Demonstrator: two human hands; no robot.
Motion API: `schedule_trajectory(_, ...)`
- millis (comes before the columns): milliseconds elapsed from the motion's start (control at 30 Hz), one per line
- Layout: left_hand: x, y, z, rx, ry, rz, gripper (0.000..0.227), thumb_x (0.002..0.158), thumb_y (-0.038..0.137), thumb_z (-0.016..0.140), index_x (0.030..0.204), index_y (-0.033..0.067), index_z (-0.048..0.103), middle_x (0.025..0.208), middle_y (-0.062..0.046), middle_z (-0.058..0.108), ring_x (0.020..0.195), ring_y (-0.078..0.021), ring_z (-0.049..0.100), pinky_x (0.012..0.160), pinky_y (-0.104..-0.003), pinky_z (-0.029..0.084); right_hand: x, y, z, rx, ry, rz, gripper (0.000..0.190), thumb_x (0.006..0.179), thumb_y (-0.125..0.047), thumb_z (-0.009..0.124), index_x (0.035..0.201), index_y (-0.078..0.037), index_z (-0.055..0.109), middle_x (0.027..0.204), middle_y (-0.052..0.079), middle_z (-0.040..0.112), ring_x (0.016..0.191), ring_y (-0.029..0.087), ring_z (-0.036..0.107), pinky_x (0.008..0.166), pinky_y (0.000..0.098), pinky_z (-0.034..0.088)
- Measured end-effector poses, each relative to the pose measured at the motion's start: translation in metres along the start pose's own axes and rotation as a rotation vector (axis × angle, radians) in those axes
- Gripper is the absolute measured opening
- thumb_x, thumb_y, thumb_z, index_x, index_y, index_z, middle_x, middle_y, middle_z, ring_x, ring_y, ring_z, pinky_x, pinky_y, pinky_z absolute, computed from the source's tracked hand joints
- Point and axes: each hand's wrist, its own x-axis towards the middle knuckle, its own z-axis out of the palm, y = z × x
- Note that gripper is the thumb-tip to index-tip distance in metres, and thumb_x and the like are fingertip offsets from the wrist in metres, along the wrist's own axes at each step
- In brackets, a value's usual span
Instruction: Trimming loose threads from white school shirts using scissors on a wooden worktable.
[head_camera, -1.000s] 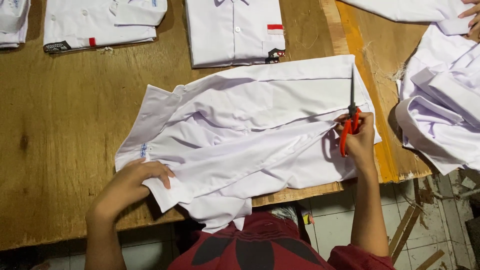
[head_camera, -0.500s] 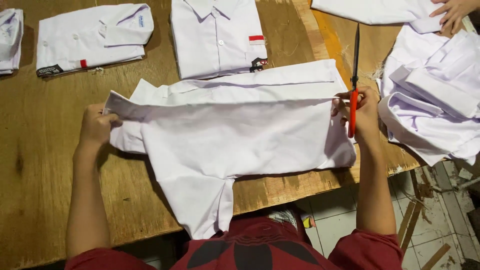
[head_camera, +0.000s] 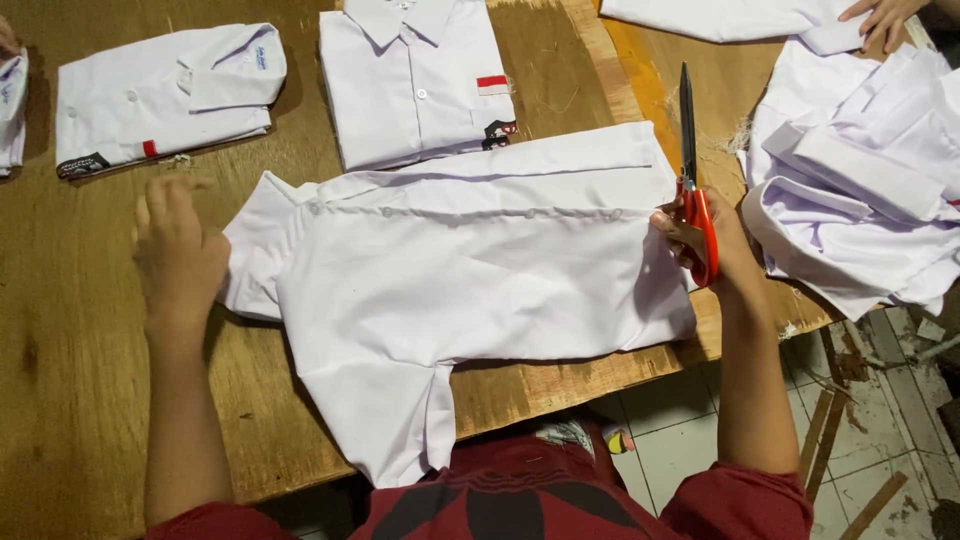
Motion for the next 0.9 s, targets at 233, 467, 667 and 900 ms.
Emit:
schedule_trajectory(233, 0.015, 0.211, 0.049, -0.534, -0.056, 0.756, 0.025, 0.089, 0.006, 0.062, 0.114, 0.0064, 0.069, 0.107, -0.013, 0.070, 0.101, -0.0361, 0.065, 0.082, -0.045, 0.052, 0.022, 0.034, 0.001, 0.127, -0.033, -0.158, 0.040, 0.085, -0.009, 0.082, 0.108, -0.004, 0.050, 0.082, 0.003, 0.056, 0.043, 0.011, 0.052, 0.029, 0.0211, 0.039)
schedule_trajectory(467, 0.040, 0.294, 0.139, -0.540, -0.020, 0.938, 0.028, 0.097, 0.041, 0.066, 0.107, 0.0148, 0.065, 0.096, -0.001, 0.068, 0.088, -0.0241, 0.067, 0.072, -0.036, 0.056, 0.009, 0.030, -0.002, 0.147, 0.001, -0.191, 0.040, 0.083, -0.008, 0.085, 0.106, -0.004, 0.052, 0.081, 0.003, 0.058, 0.041, 0.009, 0.052, 0.029, 0.0206, 0.039)
schedule_trajectory(667, 0.042, 0.291, 0.132, -0.835, -0.251, 0.739, 0.018, 0.102, 0.031, 0.064, 0.096, 0.0160, 0.070, 0.078, -0.003, 0.073, 0.075, -0.0236, 0.074, 0.072, -0.032, 0.058, 0.000, 0.031, -0.006, 0.176, 0.007, -0.184, 0.042, 0.081, -0.008, 0.086, 0.105, -0.002, 0.052, 0.077, 0.002, 0.057, 0.038, 0.010, 0.051, 0.028, 0.0216, 0.038)
schedule_trajectory(900, 0.047, 0.253, 0.093, -0.665, -0.296, 0.530, 0.033, 0.109, 0.039, 0.049, 0.085, 0.0201, 0.064, 0.071, -0.006, 0.070, 0.071, -0.0288, 0.072, 0.070, -0.040, 0.057, -0.012, 0.032, -0.009, 0.161, 0.011, -0.199, 0.041, 0.083, -0.009, 0.085, 0.106, -0.003, 0.051, 0.081, 0.007, 0.062, 0.039, 0.010, 0.052, 0.028, 0.0207, 0.037)
